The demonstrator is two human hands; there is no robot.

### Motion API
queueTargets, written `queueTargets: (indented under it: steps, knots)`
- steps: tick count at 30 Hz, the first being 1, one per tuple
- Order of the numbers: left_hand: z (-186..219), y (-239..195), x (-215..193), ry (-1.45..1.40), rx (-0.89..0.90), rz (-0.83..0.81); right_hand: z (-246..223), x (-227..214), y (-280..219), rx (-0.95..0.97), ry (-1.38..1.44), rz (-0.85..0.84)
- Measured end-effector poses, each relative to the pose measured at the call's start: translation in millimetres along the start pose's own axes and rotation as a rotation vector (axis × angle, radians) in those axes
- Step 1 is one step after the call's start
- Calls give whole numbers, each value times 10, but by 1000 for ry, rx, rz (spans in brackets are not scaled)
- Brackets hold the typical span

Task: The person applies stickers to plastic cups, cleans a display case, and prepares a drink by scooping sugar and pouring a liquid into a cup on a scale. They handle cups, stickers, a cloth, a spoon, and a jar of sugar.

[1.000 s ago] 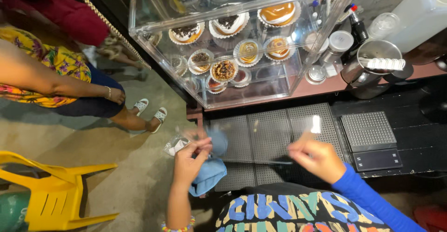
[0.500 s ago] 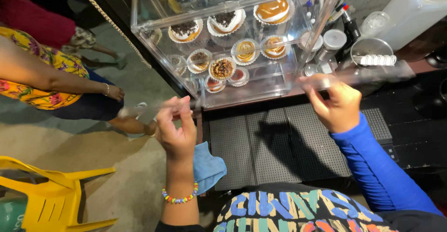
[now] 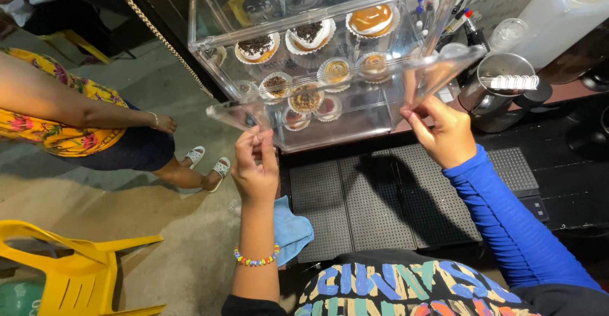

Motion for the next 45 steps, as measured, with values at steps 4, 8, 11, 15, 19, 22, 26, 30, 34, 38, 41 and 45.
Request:
queueTargets:
  steps: [4, 8, 11, 15, 19, 22, 26, 30, 34, 38, 41, 45]
  knots:
    - [-3, 3, 34, 1, 4, -24, 5, 42, -3, -23, 28, 7]
    - [16, -1, -2, 16, 35, 3, -26, 31, 6, -36, 28, 9]
    - [-16, -8, -11, 3, 7, 9, 25, 33, 19, 37, 12, -2]
    - [-35, 13, 9, -40, 1, 7, -58, 23, 52, -58, -24, 25]
    - [-37, 20, 14, -20, 14, 21, 0, 47, 29, -23, -32, 24]
    - [-32, 37, 13, -4, 37, 20, 17, 53, 19, -17, -52, 39]
    - [-72, 64, 22, -8, 27, 12, 27, 73, -16, -15, -28, 49]
    - [-112, 79, 33, -25, 12, 14, 42, 94, -42, -11, -16, 56]
    - [-91, 94, 38, -51, 47, 16, 35, 99, 1, -39, -43, 66]
    - [-102, 99, 35, -50, 31, 17, 38, 110, 40, -59, -26, 67]
    - [-97, 118, 34, -40, 34, 19, 34, 111, 58, -77, -2, 65]
    - [-107, 115, 40, -45, 23, 14, 47, 115, 44, -72, -11, 62]
Point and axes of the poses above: each hand's wrist, its own y-axis towards the middle knuckle, its own x-axis out of the palm, z = x × y, the point moved 9 cm from there along y, towards the middle knuckle, and after that the axes turned 8 degrees about -z, right-handed, at the moved point
